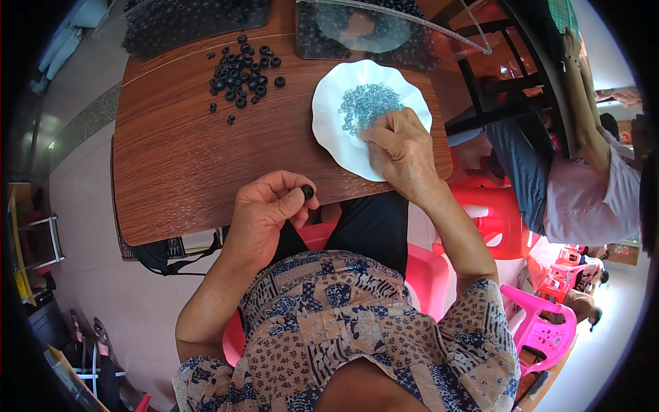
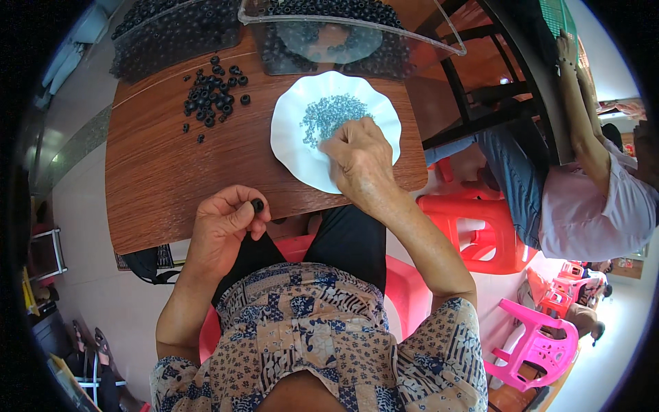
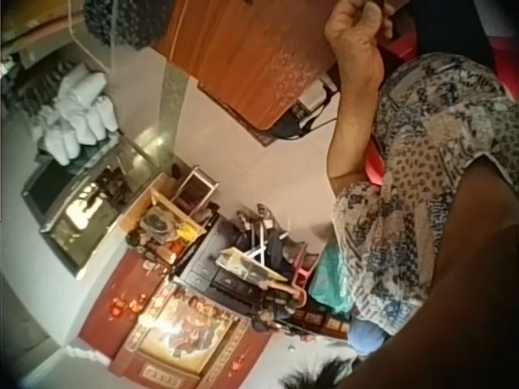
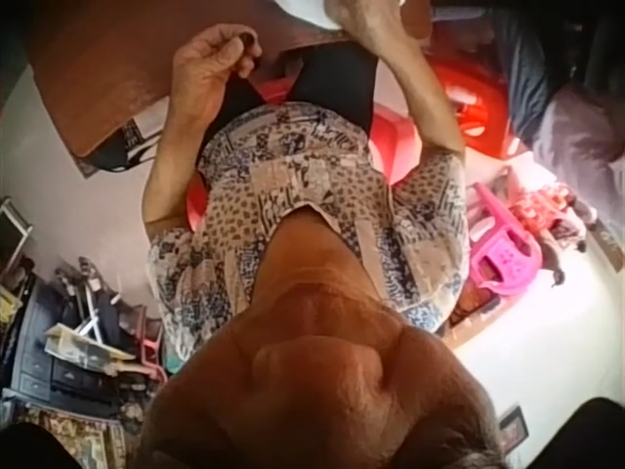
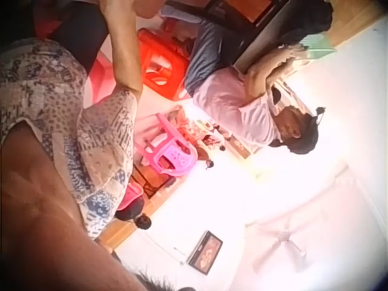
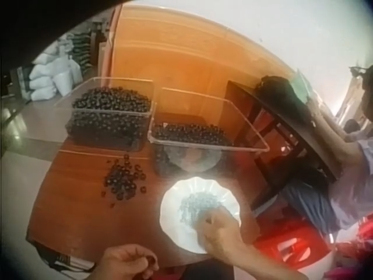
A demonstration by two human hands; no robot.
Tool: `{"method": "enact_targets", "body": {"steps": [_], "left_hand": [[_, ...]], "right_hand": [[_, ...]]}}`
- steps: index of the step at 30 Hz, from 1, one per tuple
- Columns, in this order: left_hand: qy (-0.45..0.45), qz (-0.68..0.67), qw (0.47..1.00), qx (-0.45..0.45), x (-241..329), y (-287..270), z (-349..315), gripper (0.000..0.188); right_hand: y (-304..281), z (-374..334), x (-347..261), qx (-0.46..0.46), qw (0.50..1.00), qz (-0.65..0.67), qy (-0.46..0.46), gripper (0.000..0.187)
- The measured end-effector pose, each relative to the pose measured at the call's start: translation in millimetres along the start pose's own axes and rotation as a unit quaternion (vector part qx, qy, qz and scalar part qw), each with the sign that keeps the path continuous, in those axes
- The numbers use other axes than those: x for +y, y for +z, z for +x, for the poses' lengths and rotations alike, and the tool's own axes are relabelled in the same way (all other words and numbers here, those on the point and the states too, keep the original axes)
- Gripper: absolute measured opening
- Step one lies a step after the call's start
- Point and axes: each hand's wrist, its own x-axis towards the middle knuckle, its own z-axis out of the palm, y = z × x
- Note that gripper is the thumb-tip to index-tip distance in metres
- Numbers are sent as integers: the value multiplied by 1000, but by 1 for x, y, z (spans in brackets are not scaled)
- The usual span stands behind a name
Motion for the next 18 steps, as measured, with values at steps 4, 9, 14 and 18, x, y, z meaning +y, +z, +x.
{"method": "enact_targets", "body": {"steps": [4,9,14,18], "left_hand": [[3,-2,1000,-1,-2,-2,1,15],[3,4,1000,-2,0,-2,1,15],[4,1,1000,0,-1,-2,1,14],[9,0,1000,-2,-1,-2,2,14]], "right_hand": [[-6,1,3,12,999,15,35,25],[-3,-2,2,-24,999,12,29,23],[-1,-2,5,17,994,97,52,22],[-6,-3,7,6,997,36,61,20]]}}
